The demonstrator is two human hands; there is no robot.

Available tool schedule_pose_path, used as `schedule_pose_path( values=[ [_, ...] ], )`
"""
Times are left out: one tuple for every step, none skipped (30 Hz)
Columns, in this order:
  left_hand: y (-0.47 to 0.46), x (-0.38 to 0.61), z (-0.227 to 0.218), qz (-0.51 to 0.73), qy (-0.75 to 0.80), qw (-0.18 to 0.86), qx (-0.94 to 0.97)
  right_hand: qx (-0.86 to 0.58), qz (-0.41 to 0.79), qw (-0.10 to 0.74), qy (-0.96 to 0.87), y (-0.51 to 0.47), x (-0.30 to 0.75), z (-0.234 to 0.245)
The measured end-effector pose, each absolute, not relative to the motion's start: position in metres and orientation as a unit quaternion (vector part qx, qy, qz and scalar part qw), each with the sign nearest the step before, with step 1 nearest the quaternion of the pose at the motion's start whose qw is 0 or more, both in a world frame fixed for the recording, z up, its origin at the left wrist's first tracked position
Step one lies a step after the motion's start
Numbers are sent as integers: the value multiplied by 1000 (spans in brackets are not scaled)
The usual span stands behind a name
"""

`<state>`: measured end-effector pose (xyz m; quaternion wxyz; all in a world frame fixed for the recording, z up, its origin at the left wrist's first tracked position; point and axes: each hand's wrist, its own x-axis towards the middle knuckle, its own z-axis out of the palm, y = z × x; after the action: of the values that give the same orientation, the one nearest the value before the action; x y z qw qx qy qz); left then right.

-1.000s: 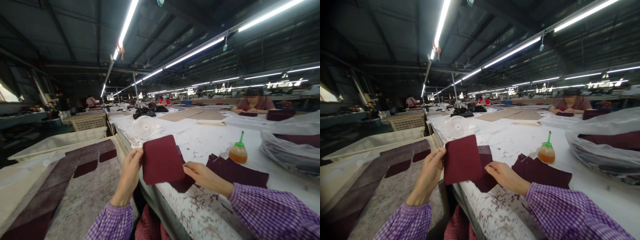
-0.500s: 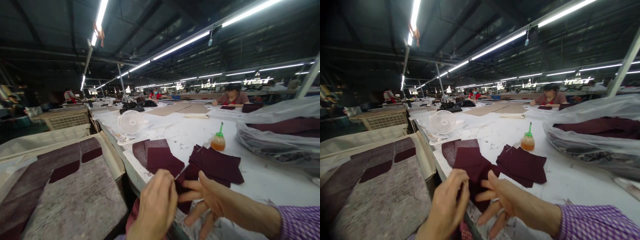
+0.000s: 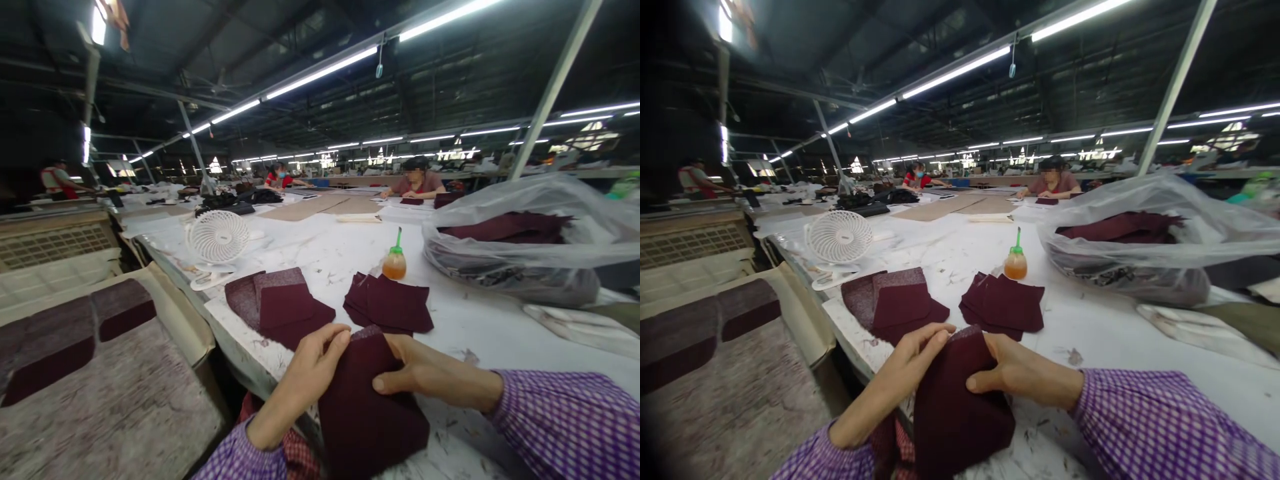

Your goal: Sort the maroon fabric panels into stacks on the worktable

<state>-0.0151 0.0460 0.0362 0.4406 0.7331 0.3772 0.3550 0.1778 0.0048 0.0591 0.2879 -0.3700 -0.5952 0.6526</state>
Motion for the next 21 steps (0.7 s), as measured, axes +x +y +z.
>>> schedule_pose_path(
  values=[
    [50,-10,36,344,370,485,714,-376,658,286,-585,5,181,59],
    [52,-6,37,339,365,517,696,-380,667,284,-574,4,183,59],
    [54,-3,38,339,365,538,680,-381,678,282,-561,4,185,60],
    [55,0,39,339,366,551,669,-379,688,282,-551,3,187,60],
    [55,2,40,335,369,557,665,-374,694,283,-546,3,188,60],
    [55,3,40,326,374,555,668,-370,696,283,-547,2,189,59],
    [55,5,39,313,382,545,678,-368,692,280,-555,2,190,58],
    [55,6,37,298,391,524,695,-372,681,272,-569,2,191,57],
    [55,7,35,286,402,489,720,-387,660,259,-589,2,193,55],
    [55,9,32,277,411,441,749,-417,625,240,-615,3,196,53],
    [54,11,28,272,417,385,777,-456,572,217,-647,4,199,52],
    [53,12,25,267,420,329,803,-500,501,192,-680,5,204,51],
    [52,14,22,260,419,281,823,-543,414,166,-712,7,209,51],
    [51,15,19,252,417,246,838,-574,319,145,-740,9,214,51],
    [51,16,17,241,414,223,849,-587,228,132,-765,12,218,52],
    [50,16,16,232,411,209,856,-582,155,127,-788,15,222,53],
    [51,17,16,225,408,202,862,-565,101,128,-809,18,226,53],
    [51,17,16,220,404,198,866,-542,69,131,-827,22,228,53],
    [51,17,16,218,401,196,868,-517,55,135,-843,26,229,53],
    [52,17,17,217,398,195,870,-495,53,136,-856,31,229,52],
    [53,16,17,217,397,195,870,-479,54,135,-866,35,229,50]
  ],
)
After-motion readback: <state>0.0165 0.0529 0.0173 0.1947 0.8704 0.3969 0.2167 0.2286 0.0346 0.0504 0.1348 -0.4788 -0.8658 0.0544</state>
